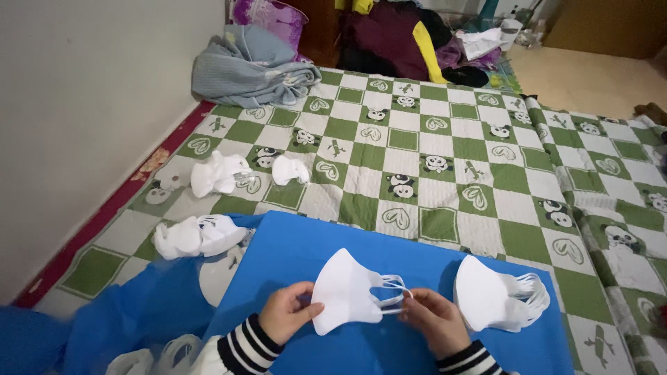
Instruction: Picking up, unfolding, and stacking white fabric face masks on a blue surface
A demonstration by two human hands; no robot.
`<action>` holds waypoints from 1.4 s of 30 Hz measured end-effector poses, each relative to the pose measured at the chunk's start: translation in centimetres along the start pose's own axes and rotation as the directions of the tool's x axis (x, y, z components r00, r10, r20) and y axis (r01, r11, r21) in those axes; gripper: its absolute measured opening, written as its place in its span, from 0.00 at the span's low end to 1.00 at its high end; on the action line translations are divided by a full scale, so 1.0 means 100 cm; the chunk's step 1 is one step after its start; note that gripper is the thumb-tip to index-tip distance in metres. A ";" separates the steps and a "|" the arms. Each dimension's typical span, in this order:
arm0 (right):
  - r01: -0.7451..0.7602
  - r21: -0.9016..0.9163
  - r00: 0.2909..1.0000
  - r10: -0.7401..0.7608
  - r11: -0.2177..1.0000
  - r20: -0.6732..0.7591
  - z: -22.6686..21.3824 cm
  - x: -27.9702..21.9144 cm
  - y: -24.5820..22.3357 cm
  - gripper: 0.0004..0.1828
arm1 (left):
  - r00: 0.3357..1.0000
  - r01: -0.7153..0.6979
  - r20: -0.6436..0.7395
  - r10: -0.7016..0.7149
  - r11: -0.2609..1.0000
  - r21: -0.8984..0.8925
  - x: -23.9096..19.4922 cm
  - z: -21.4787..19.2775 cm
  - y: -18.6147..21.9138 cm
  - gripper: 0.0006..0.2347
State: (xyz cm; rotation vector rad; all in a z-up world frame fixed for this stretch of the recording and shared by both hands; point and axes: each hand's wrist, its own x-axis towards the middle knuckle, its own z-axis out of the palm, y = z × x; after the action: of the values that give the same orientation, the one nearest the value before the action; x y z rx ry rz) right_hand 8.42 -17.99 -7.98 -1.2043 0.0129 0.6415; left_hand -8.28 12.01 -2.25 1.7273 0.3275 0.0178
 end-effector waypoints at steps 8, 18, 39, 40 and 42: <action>0.265 -0.261 0.943 -0.305 0.928 -0.130 0.011 -0.001 -0.011 0.17 | 0.962 0.082 -0.263 -0.077 0.997 0.006 0.001 0.023 -0.004 0.23; 0.200 -0.566 0.949 -0.301 0.800 -0.091 0.020 -0.001 -0.018 0.10 | 0.945 -0.106 -0.268 0.185 0.953 0.285 0.008 0.031 -0.032 0.05; 0.141 -0.670 0.983 -0.184 0.729 0.007 0.016 -0.028 -0.043 0.21 | 0.957 -0.032 -0.255 0.135 0.929 0.370 0.013 0.025 -0.040 0.16; 0.139 -0.673 0.983 -0.182 0.726 0.007 0.001 -0.035 -0.041 0.21 | 0.957 -0.032 -0.256 0.134 0.930 0.365 0.013 0.026 -0.040 0.16; 0.351 -0.896 0.897 -0.372 0.271 0.239 -0.029 -0.049 -0.036 0.18 | 0.947 -0.085 -0.258 0.190 0.925 0.371 0.014 0.026 -0.042 0.15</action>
State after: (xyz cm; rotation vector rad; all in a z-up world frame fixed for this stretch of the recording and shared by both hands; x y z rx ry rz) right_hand 6.98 -23.44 -4.30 -2.2579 -0.7172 0.1493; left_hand -7.34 10.40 -7.04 2.1114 0.4432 0.3386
